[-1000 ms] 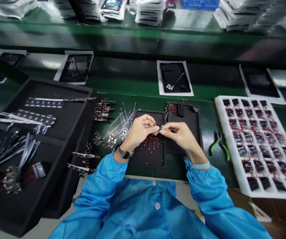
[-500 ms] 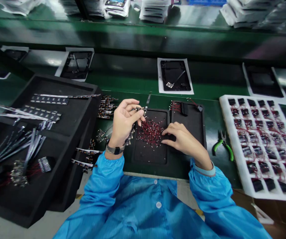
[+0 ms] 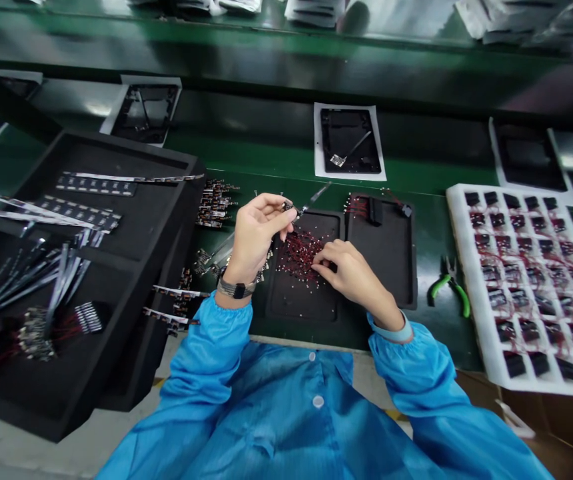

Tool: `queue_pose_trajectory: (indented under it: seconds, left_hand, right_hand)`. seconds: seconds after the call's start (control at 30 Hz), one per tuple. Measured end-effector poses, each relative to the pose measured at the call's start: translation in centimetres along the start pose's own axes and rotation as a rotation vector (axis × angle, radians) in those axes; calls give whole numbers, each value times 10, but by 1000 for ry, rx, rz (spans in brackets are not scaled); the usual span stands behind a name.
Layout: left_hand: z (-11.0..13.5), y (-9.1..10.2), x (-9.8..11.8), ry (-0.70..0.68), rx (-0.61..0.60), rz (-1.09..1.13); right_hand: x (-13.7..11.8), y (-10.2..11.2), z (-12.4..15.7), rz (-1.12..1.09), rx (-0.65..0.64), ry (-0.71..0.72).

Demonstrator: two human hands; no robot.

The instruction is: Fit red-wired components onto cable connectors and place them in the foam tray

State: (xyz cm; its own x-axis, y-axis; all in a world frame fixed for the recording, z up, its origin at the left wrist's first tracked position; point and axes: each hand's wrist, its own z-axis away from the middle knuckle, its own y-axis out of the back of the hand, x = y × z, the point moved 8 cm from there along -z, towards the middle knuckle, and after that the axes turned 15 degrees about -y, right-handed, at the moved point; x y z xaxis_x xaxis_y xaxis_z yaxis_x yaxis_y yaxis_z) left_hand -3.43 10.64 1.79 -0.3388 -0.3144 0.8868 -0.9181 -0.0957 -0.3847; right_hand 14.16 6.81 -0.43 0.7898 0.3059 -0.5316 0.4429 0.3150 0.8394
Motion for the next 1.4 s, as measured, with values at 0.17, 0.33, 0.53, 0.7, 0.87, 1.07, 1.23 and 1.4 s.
queue_pose_trajectory:
  seconds: [0.17, 0.33, 0.53, 0.7, 0.87, 1.07, 1.23, 1.4]
  left_hand:
    - [0, 0, -3, 1, -17, -18]
    - [1, -1, -6, 21, -27, -28]
    - [1, -2, -7, 30, -43, -29]
    - [0, 0, -5, 28, -31, -38]
    - [0, 0, -6, 23, -38, -28]
    - [1, 1, -7, 28, -41, -36]
    - [1, 0, -7, 21, -48, -16]
    - [1, 1, -7, 25, -36, -38]
  right_hand:
    - [4, 15, 3, -141, 40, -2]
    - [15, 19, 4, -193, 50, -87]
    - [7, 27, 7, -142, 71, 2]
    - [-1, 34, 13, -179, -33, 102]
    - [-2, 14, 15, -4, -170, 124]
    - [2, 1, 10, 117, -152, 85]
    - [3, 12, 11, 38, -136, 78]
    - [12, 31, 11, -149, -57, 4]
